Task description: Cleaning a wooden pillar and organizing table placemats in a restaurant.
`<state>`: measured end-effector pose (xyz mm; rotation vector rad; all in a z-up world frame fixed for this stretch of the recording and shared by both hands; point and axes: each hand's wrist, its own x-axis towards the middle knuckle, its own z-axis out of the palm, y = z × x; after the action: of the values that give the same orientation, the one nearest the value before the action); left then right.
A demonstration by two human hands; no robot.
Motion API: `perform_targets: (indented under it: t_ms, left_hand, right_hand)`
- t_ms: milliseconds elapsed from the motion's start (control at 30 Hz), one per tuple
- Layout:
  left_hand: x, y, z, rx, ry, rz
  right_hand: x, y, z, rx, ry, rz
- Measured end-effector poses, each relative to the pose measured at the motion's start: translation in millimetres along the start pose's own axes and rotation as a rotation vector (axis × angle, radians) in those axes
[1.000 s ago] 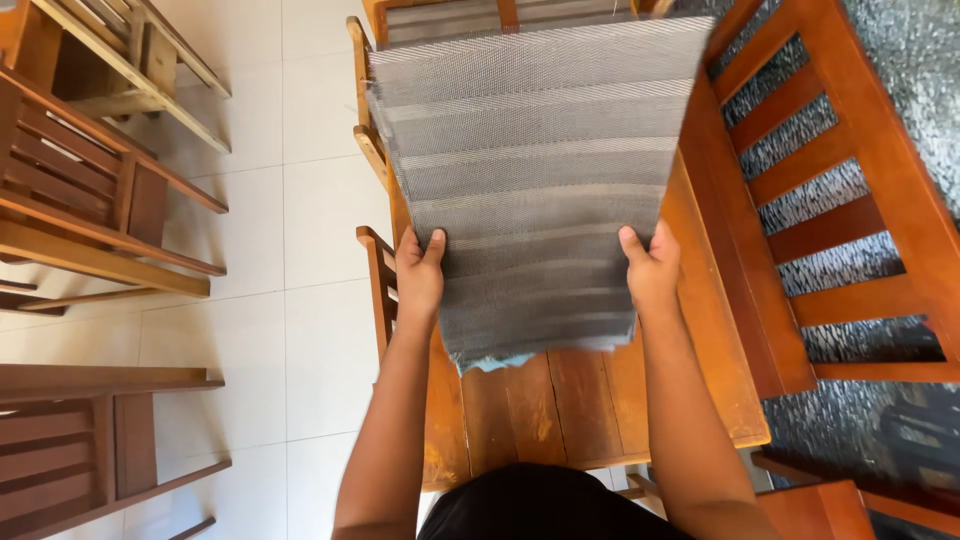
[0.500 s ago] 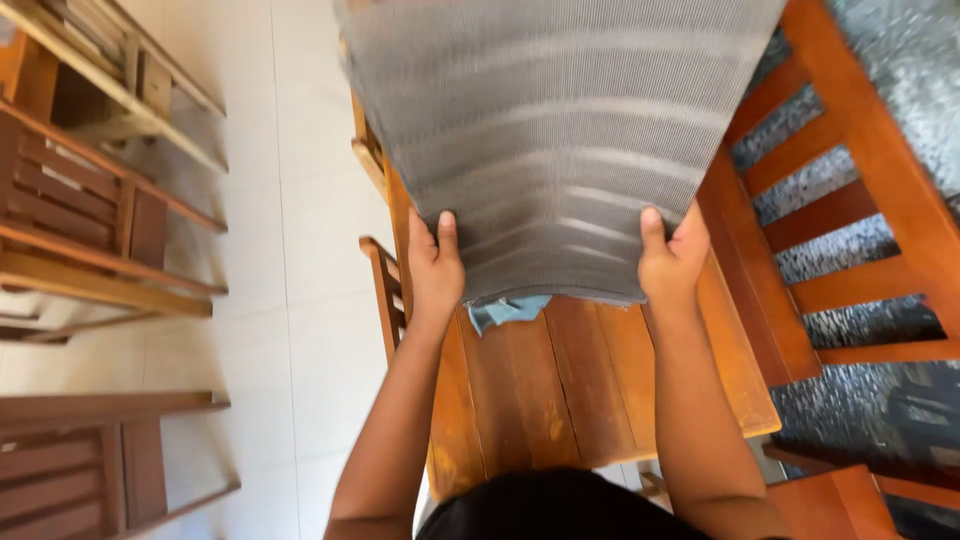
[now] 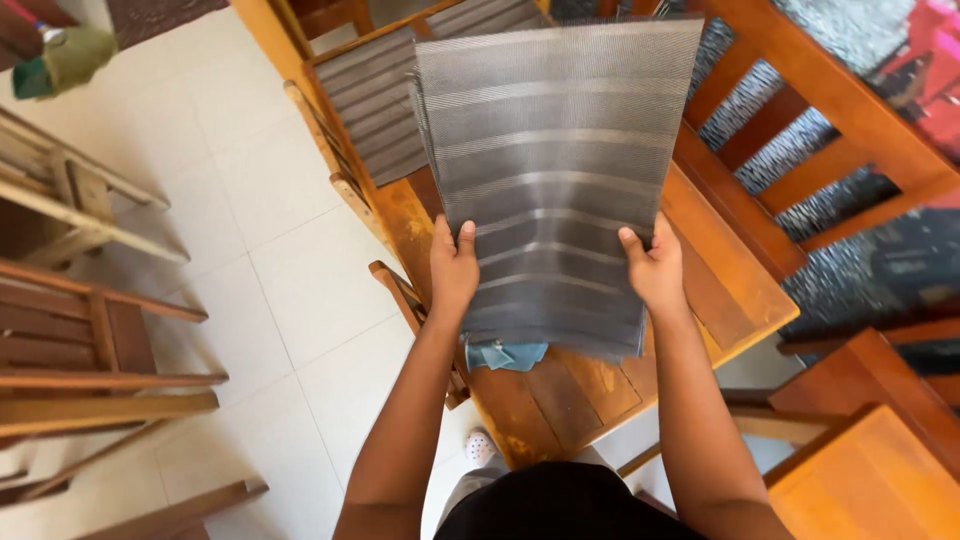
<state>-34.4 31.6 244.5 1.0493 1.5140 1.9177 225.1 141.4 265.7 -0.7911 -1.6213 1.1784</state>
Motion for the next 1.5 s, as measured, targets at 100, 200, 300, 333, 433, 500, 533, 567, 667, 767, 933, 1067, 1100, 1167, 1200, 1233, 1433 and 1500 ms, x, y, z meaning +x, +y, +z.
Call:
perform_targets:
  t_ms: [100,200,300,333,433,500,533,567,667,767,933,1067,1100,1167,1200,1233,1433,1500]
  left_hand:
    - [0,-30,8,0.067,-0.044,-0.092]
    - [-4,-23,31,0.103,-0.048,-0.125]
    - [-7,-66,52,0.211,-0.129,-0.212]
    - [-3,-77,62,0.207,-0.142,-0.208]
    - [-6,-118,94,0.213,-0.168,-0.262]
    - [-3,-153,114,0.217,-0.217,-0.279]
    - [-2,-163,125,0.221,-0.227,-0.29]
    - [0,-173,135,0.26,-0.247,-0.316]
    - [-9,-215,158,0.266,-0.27,-0.357]
    - [-12,-219,178,0.308,-0.271,-0.385]
    - [-8,-211,201,0.456,-0.287,-0.452]
    - [-17,-246,197,0.619,-0.359,-0.452]
    - [-21,-261,193,0.654,-0.399,-0.347]
    - [-32,-265,178,0.705,-0.443,-0.353]
    - [-32,-266,173,0.746,-0.48,-0.34]
    - [-43,-255,164,0.747,-0.477,-0.341]
    - [-85,-210,110,0.979,-0.575,-0.462]
    - [-98,-201,91,1.013,-0.66,-0.554]
  right_hand:
    - [-14,28,-19,-0.21,0.162,0.034]
    - [-27,49,-35,-0.441,0.276,0.049]
    - [-39,72,-55,-0.439,0.328,0.219]
    - [-40,88,-63,-0.442,0.341,0.219]
    - [-56,130,-92,-0.477,0.368,0.263]
    - [-60,159,-106,-0.497,0.403,0.363]
    - [-60,168,-110,-0.499,0.409,0.377]
    - [-60,177,-115,-0.44,0.422,0.436]
    - [-66,204,-127,-0.401,0.441,0.502]
    - [-71,231,-136,-0.451,0.443,0.559]
    - [-75,239,-148,-0.408,0.472,0.707]
    - [-82,244,-156,-0.461,0.49,0.654]
    - [-82,240,-156,-0.493,0.503,0.687]
    - [-92,239,-156,-0.57,0.489,0.677]
    - [-90,239,-157,-0.649,0.479,0.645]
    - [-100,230,-151,-0.648,0.476,0.644]
    - [-125,186,-97,-0.987,0.383,0.226]
    - [-132,175,-67,-0.74,0.223,0.492]
